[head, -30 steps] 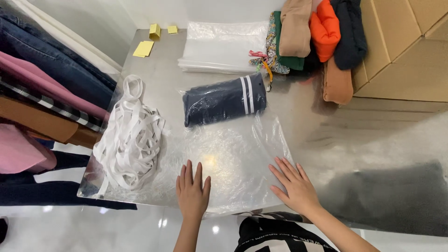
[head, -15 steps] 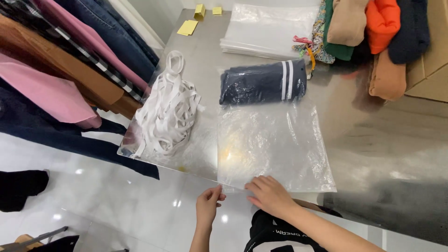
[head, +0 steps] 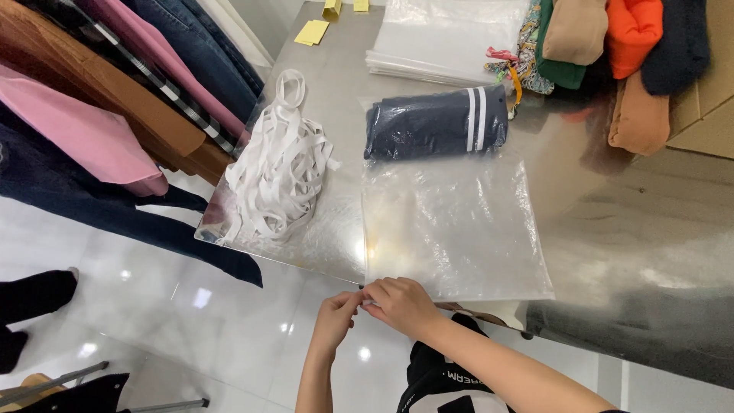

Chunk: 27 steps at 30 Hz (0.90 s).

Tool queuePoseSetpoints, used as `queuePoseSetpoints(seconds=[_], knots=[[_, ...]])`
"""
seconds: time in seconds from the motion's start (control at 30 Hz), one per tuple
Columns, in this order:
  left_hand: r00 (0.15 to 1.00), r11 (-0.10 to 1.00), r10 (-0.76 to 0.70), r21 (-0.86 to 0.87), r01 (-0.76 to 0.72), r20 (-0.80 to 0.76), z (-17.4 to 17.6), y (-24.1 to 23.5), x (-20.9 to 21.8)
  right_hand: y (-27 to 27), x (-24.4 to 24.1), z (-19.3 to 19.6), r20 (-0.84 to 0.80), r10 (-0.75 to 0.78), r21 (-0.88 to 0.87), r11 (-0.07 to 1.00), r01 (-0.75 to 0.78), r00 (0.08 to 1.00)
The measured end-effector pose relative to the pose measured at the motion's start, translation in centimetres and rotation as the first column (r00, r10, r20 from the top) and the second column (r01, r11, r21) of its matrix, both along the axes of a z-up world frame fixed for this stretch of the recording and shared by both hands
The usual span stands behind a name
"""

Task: The person places a folded navy blue garment into a clear plastic bag and seals it. They then place the bagged item into a cardboard box, close the box, and tie it securely with a white ribbon.

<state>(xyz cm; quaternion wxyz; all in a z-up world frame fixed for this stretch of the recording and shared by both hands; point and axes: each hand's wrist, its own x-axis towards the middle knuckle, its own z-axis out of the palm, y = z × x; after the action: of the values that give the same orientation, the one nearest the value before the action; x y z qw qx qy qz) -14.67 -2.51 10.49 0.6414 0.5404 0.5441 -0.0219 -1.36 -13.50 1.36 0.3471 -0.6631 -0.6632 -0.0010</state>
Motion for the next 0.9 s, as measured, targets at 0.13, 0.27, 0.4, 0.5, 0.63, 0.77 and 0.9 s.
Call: queuePoseSetpoints(seconds=[0.13,0.27,0.4,0.5,0.63,0.77,0.9], knots=[[0.992,0.943,-0.093,0.327,0.062,0.08,-1.0,0.6,0.7,0.4,1.4,3.0,-0.222,-0.106,-0.065,0.993,0.094,0.969],[0.934,0.874,-0.217,0.482,0.057,0.283,0.8,0.9,3.1,0.8,4.4,9.1,-0.571,-0.348,-0.472,0.88,0.049,0.744],[0.911,0.755,-0.362,0.635,0.162,0.197,3.9,0.8,5.7,0.8,7.1,10.9,-0.568,-0.337,-0.446,0.893,0.064,0.751],[0.896,0.741,-0.363,0.662,0.112,0.255,2.6,1.5,7.7,1.3,8.4,10.3,-0.536,-0.36,-0.41,0.902,0.137,0.764],[0.847,0.667,-0.362,0.743,-0.056,0.388,0.3,2.1,10.2,2.1,9.3,11.0,-0.59,-0.411,-0.381,0.901,0.21,0.695],[0.846,0.667,-0.311,0.733,-0.131,0.434,1.7,1.9,12.2,3.4,10.4,10.9,-0.582,-0.426,-0.35,0.9,0.26,0.693],[0.825,0.73,-0.247,0.658,-0.186,0.508,2.1,1.9,13.9,4.2,11.7,11.6,-0.539,-0.37,-0.216,0.929,0.301,0.756]])
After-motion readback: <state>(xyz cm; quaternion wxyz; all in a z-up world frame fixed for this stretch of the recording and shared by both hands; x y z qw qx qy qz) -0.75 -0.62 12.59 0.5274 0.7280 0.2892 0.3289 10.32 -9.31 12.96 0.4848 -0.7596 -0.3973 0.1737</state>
